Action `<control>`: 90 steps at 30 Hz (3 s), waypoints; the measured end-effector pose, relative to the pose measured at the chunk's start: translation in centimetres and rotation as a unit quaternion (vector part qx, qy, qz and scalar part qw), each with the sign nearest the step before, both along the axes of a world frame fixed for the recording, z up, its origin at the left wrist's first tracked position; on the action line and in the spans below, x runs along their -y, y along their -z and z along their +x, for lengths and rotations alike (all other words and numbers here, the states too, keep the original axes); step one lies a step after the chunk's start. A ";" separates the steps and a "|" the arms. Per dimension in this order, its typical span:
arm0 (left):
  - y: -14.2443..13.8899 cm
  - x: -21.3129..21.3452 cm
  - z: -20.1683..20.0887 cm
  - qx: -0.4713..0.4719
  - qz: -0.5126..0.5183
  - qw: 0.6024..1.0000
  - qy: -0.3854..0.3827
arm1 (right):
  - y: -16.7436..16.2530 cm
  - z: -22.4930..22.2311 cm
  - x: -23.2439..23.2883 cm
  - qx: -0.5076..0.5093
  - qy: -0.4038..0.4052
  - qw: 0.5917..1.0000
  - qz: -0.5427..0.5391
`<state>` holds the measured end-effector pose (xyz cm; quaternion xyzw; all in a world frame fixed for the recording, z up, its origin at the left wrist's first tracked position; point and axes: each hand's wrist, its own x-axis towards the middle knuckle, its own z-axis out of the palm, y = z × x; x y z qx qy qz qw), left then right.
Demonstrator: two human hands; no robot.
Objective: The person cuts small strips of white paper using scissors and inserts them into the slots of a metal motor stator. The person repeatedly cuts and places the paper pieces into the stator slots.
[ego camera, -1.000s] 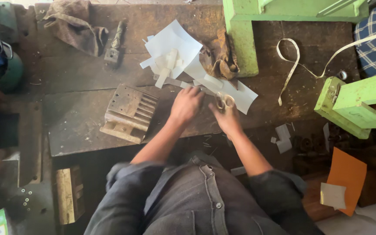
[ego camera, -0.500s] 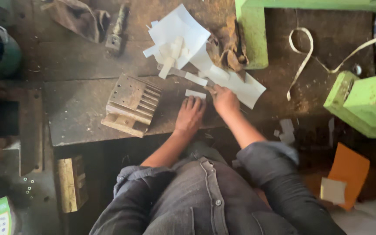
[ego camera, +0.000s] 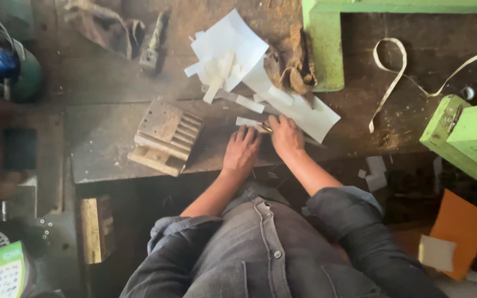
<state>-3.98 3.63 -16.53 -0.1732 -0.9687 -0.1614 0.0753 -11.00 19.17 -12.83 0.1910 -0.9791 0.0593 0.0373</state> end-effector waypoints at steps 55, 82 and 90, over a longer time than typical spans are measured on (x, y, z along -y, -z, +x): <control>-10.0 20.8 2.3 0.069 0.156 0.909 -0.381 | 6.8 8.9 17.5 0.109 -0.040 0.809 -0.577; -7.8 26.3 0.8 0.316 0.298 0.844 -0.314 | 5.1 7.7 15.8 0.202 -0.084 0.832 -0.510; -6.9 26.7 1.1 0.373 0.299 0.799 -0.366 | 6.4 8.0 16.8 0.127 -0.078 0.834 -0.531</control>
